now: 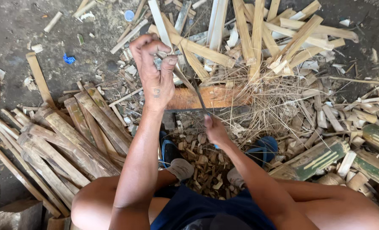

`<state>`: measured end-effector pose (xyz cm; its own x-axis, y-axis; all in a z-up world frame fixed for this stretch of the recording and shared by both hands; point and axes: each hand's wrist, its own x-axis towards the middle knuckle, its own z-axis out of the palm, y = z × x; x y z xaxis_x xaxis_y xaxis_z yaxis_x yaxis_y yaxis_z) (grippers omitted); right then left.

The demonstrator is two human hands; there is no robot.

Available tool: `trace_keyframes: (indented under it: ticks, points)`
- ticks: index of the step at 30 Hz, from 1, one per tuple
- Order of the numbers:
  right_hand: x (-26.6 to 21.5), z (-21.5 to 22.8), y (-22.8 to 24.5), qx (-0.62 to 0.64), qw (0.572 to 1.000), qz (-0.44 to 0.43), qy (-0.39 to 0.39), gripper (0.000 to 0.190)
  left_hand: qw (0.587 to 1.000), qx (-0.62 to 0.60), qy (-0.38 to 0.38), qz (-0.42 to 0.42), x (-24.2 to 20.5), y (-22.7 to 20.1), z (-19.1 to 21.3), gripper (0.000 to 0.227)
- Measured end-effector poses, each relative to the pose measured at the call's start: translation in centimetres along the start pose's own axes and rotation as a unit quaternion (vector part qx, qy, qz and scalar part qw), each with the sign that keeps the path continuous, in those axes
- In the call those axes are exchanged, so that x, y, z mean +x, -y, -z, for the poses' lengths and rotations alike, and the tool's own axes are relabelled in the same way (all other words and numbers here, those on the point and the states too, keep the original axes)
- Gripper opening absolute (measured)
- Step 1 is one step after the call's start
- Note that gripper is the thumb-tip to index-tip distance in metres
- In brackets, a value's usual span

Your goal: The person sits on the ground and uses a knife to shave thin strips from bamboo pieces. They repeatedly hold the bamboo against a metal bar and scrape the knife along it, producing wood shavings that accumulate on the floor.

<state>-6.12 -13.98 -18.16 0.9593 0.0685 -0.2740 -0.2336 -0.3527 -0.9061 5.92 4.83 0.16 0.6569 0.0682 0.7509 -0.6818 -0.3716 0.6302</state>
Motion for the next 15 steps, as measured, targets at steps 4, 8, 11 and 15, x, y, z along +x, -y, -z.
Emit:
trace_keyframes:
  ticks: [4,8,11,15]
  points:
    - [1.5,1.8,-3.6,0.043,0.970,-0.229,0.062,0.030,1.000,0.013,-0.027,-0.008,0.1,-0.8,0.0,0.025]
    - [0.8,1.5,0.7,0.118,0.992,0.036,0.033,0.051,0.993,-0.007,-0.117,0.015,0.8,-1.6,-1.8,0.021]
    - [-0.4,-0.3,5.4,0.097,0.978,0.184,0.000,0.053,0.987,-0.013,-0.158,0.024,0.7,-1.7,-2.5,0.019]
    - [0.0,0.1,9.0,0.084,0.984,0.155,0.006,0.053,0.985,-0.053,-0.161,0.030,2.0,-1.0,-1.8,0.018]
